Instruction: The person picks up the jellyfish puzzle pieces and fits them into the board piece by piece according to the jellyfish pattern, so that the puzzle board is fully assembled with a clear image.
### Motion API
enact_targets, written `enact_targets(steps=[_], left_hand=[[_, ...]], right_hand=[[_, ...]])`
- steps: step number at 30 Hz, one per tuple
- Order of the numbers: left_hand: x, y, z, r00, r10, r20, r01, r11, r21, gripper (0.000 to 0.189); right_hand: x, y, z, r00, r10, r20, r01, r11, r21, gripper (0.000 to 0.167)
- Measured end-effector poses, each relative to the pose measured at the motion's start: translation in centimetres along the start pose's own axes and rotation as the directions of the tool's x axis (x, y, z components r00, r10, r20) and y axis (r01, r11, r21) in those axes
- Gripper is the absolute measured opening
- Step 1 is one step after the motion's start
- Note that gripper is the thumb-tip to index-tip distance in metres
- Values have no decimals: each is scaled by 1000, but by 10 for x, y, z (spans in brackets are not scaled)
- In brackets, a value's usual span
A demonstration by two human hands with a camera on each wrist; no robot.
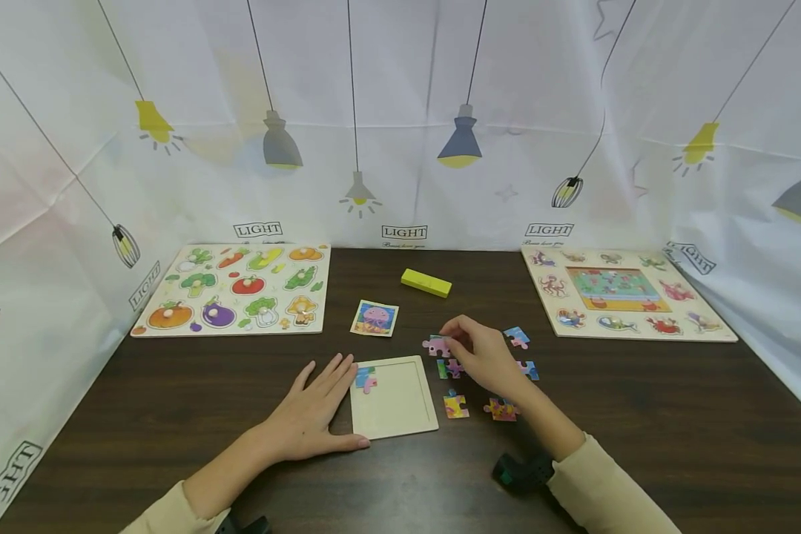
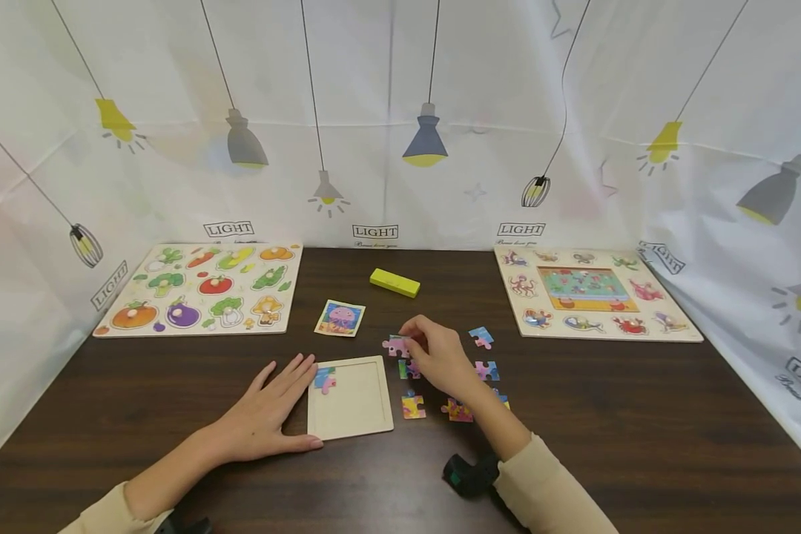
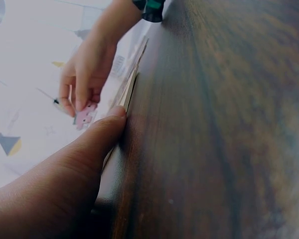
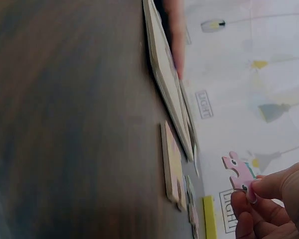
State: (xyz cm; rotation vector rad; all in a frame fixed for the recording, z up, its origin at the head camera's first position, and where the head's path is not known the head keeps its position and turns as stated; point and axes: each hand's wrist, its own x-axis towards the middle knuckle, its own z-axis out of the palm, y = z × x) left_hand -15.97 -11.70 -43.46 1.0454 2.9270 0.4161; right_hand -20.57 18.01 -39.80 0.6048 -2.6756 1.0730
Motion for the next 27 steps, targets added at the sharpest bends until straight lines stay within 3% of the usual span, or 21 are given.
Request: enact_targets(steps=[18, 27], left_hand=[[0, 1, -1, 999, -37, 17, 37, 999, -31, 109], [2, 1, -1, 999, -42, 28, 43, 999, -30, 110]], right_hand=[[-9, -22, 39, 988, -71, 140, 60, 995, 83, 12], [-7, -26, 48, 990, -71, 121, 58, 992, 111, 10]])
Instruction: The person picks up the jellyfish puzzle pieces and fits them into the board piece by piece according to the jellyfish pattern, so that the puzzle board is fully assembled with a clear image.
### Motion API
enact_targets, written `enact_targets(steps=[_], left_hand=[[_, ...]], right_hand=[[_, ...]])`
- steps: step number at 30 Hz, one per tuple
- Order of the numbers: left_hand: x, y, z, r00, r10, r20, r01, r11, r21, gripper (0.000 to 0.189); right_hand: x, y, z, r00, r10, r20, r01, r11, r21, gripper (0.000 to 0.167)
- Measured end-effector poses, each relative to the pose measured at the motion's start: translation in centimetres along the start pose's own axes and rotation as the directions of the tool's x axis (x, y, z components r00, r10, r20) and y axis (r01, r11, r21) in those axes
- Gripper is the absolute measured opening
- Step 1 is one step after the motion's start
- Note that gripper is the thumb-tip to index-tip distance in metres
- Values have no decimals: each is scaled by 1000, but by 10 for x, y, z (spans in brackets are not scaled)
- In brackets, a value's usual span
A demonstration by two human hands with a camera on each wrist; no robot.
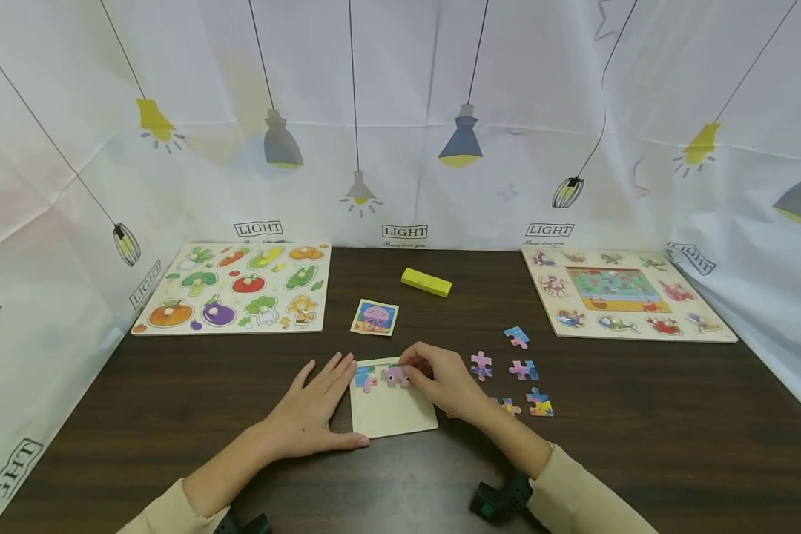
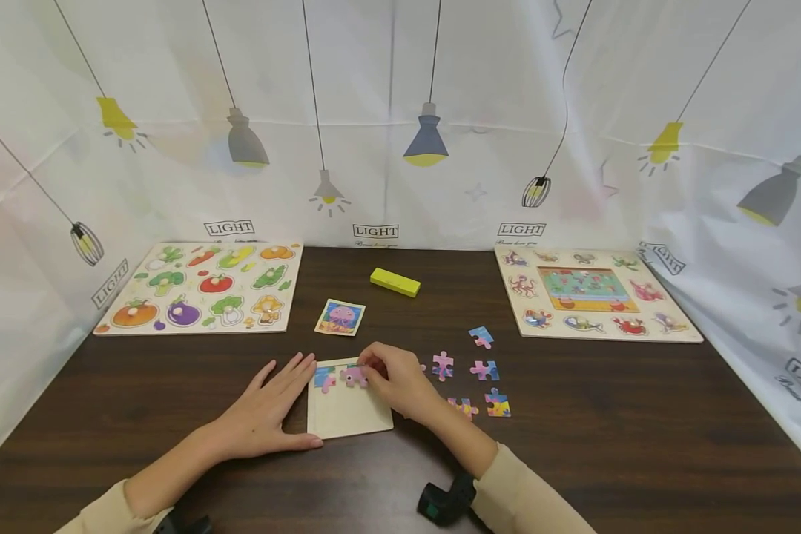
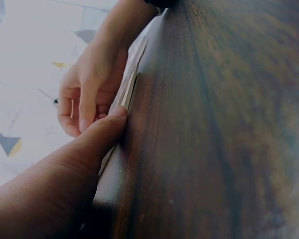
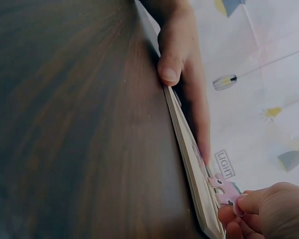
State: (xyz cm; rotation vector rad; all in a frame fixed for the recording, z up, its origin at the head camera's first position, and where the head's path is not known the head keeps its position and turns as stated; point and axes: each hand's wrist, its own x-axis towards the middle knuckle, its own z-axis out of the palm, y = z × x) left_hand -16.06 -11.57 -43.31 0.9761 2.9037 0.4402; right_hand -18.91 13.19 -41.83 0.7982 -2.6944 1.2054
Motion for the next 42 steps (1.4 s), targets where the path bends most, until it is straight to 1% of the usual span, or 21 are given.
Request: enact_targets(steps=[3, 6, 13, 20, 23, 32, 35, 42], left_hand=[[0, -1, 1, 1000, -5, 4, 5, 1000, -5, 110], [1, -2, 1, 1000, -6, 6, 6, 1000, -6, 110], [1, -1, 0, 1000, -8, 18, 8, 1000, -4, 109], [1, 0, 0, 1000, -13, 25, 13, 1000, -11, 109], [1, 0, 0, 1000, -15, 25, 15, 1000, -10, 109], [0, -1, -1, 1000, -13, 21, 13, 1000, -13, 110], [0, -1, 0, 1000, -12, 19, 12, 1000, -8, 110], [1, -2, 0, 1000, -6, 13, 6, 1000, -7, 110]], right_hand=[[3, 0, 4, 1000, -9, 3, 9, 1000, 5, 8], [6, -1, 6, 1000, -22, 4, 22, 1000, -15, 7], [12, 1, 9, 999, -36, -17, 36, 999, -27, 4], [16, 2, 11, 1000, 8, -13, -10, 995, -102, 5], [17, 3, 12, 1000, 11, -12, -13, 992, -125, 5], [18, 2, 15, 1000, 10, -7, -11, 993, -119, 7], [18, 2, 16, 1000, -1, -15, -1, 992, -126, 7], [17, 6, 19, 998, -55, -25, 51, 988, -149, 6]])
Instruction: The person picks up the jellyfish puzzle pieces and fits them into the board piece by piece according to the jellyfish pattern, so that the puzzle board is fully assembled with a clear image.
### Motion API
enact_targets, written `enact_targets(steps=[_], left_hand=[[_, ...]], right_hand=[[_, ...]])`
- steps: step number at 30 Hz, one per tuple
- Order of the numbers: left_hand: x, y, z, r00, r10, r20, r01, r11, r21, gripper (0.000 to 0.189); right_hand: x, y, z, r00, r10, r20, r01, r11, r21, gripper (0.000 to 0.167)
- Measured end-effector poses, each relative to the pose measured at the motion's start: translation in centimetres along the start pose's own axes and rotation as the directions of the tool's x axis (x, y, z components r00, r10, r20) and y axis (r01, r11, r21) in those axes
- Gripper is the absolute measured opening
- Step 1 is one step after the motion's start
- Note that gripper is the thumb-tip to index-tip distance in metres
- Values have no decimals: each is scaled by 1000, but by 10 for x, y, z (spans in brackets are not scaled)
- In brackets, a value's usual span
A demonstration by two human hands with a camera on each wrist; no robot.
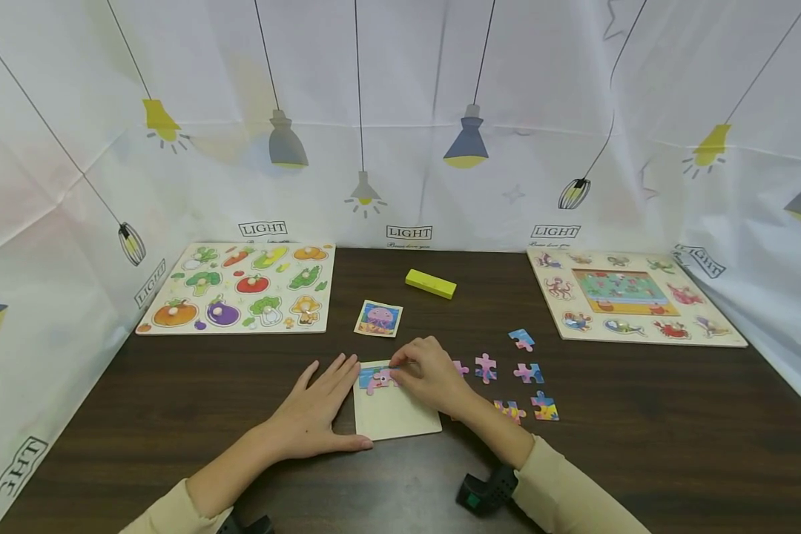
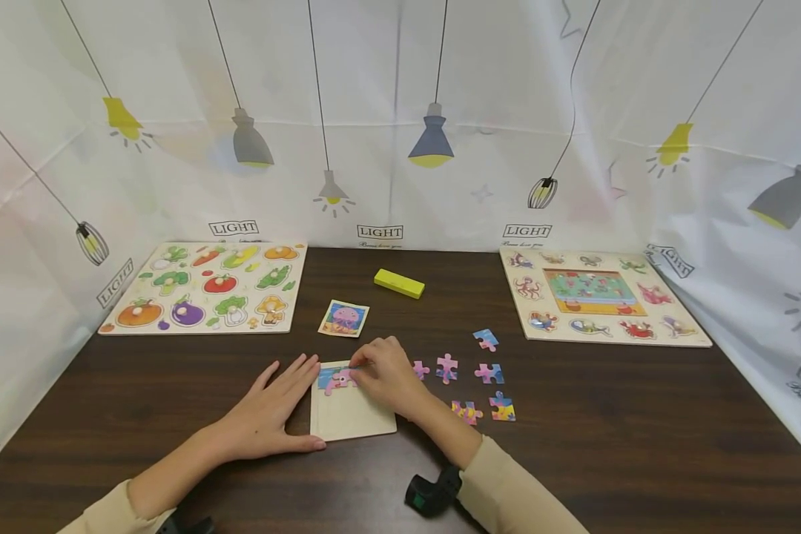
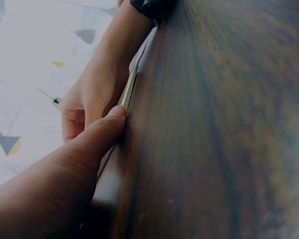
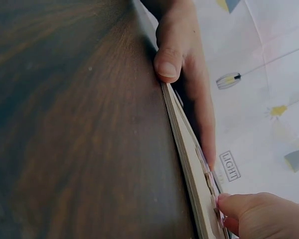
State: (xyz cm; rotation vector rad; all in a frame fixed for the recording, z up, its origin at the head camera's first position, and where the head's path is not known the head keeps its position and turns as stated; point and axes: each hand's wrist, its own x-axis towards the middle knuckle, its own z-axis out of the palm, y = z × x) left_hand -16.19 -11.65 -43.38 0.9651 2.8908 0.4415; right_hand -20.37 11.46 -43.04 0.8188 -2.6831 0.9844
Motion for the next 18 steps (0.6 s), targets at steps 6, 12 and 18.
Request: enact_targets(steps=[6, 12, 18], left_hand=[[0, 1, -1, 1000, 1, 5, -1, 1000, 5, 110], [0, 1, -1, 1000, -2, 14, 2, 1000, -3, 110], [0, 1, -2, 1000, 3, 5, -3, 1000, 1, 109]], right_hand=[[-1, 2, 2, 1000, -31, -3, 31, 999, -27, 6], [-2, 3, 2, 995, -100, -10, 99, 993, -63, 6], [-2, 2, 1, 995, -104, 7, 104, 991, -84, 5]])
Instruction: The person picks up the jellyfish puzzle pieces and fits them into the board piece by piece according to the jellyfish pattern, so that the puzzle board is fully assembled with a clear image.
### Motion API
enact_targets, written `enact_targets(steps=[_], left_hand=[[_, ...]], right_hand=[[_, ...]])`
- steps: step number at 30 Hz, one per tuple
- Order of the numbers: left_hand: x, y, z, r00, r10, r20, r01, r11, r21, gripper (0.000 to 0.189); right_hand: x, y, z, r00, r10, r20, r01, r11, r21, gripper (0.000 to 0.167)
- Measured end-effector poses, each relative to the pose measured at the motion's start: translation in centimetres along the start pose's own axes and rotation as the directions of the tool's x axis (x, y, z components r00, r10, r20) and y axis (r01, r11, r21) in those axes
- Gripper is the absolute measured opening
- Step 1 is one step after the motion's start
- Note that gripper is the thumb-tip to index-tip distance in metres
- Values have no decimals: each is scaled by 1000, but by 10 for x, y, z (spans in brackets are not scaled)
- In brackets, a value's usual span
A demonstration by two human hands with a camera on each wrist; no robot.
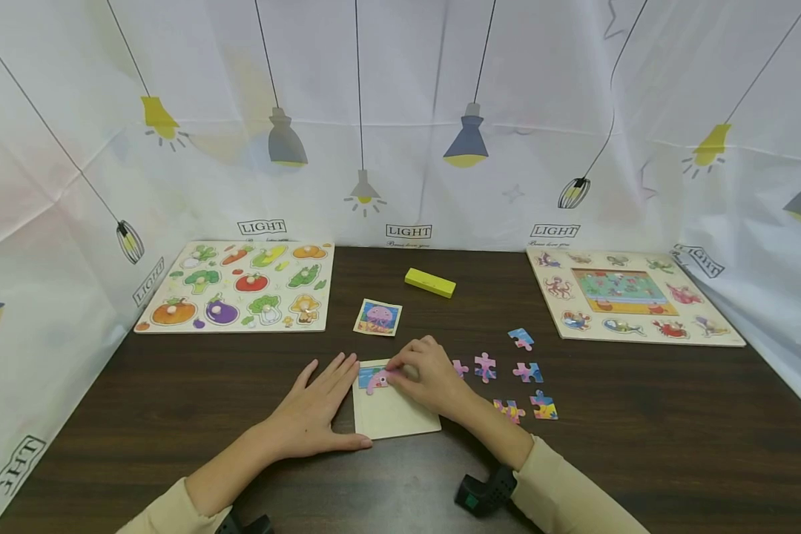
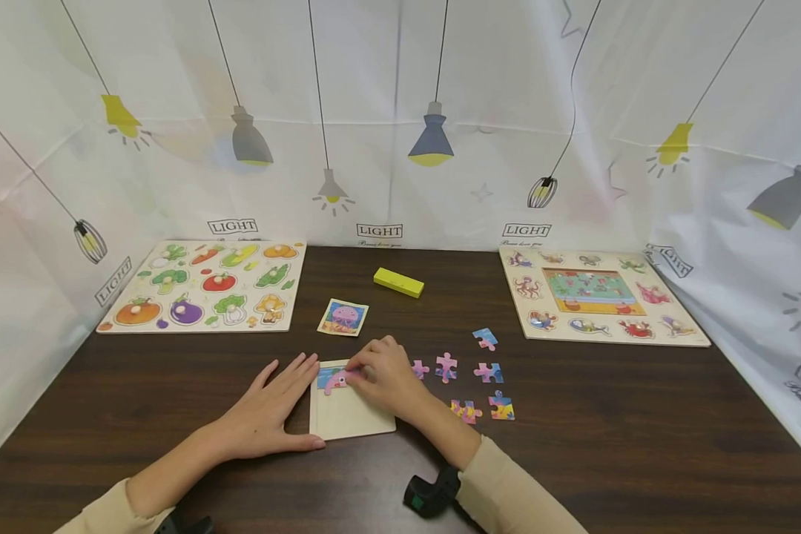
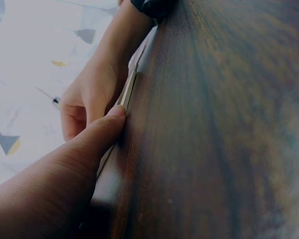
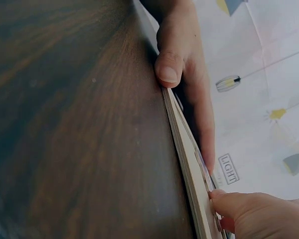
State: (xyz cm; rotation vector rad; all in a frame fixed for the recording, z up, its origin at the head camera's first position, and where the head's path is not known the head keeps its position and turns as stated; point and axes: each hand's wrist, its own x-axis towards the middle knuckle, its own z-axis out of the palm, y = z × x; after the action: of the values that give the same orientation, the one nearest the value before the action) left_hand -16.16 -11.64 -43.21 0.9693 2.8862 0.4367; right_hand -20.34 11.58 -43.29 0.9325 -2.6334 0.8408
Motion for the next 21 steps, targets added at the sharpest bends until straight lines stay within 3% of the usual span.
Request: enact_targets(steps=[11, 21], left_hand=[[-1, -3, 1, 999, 14, -31, -13, 1000, 14, 108], [-1, 0, 3, 1000, 13, -25, -13, 1000, -11, 108]], right_hand=[[3, -5, 0, 999, -7, -47, 5, 998, -59, 8], [-1, -6, -1, 999, 47, -14, -48, 996, -77, 18]])
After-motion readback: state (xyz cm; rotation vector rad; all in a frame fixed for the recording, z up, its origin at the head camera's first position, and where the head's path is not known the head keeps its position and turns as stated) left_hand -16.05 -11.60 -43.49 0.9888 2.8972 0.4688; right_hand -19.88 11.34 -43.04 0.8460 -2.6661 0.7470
